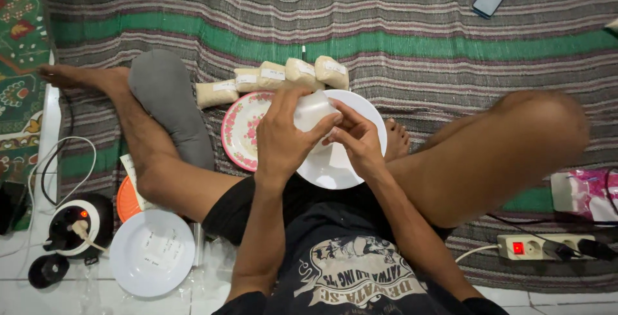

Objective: The person scoops rice from a bowl into a plastic bag using a cup and a spoon, then seals the bag with both hands.

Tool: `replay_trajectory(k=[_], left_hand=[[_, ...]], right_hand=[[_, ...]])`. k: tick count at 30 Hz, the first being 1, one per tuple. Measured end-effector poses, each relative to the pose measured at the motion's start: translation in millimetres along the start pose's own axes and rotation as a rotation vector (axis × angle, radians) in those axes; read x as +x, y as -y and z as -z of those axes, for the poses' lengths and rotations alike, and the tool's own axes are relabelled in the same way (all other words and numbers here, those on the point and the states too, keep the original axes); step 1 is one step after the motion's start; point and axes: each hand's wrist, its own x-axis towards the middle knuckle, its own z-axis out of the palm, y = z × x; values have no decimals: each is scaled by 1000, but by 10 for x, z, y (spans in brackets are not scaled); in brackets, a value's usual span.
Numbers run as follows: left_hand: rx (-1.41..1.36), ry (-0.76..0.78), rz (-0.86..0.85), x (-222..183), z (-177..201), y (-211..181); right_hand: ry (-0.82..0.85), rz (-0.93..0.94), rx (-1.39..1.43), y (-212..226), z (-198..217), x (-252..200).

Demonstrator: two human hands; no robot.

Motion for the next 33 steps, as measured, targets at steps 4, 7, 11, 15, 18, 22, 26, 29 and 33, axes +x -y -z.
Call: replay_trajectory(k=[4, 7, 11, 15, 18, 22, 26, 29, 33], left_hand=[[-88, -6, -25, -39, -15, 110], [-189, 6, -9, -79, -64, 221], [-329, 28, 98, -139, -102, 374], [-378, 41, 136, -176, -114, 410], [-462, 17, 175, -256, -193, 535], [-795, -173, 318, -420, -468, 830], [-1159, -214, 367, -741, -771, 1332], [-1159, -83, 412, -927, -732, 1200], [-1074, 179, 326, -1166, -789, 1293]], right_hand=[[-48, -14, 1, 15, -36, -6], [-83, -13, -13, -16, -28, 7], [-125, -5, -22, 41, -98, 1], [-161, -8, -27, 71, -142, -5], [-175, -13, 4, 77, -130, -12], [-222, 2, 27, 45, -39, 12], [-257, 7, 47, 48, -23, 20], [-261, 14, 62, 39, -32, 20], [-258, 17, 68, 48, -24, 24]])
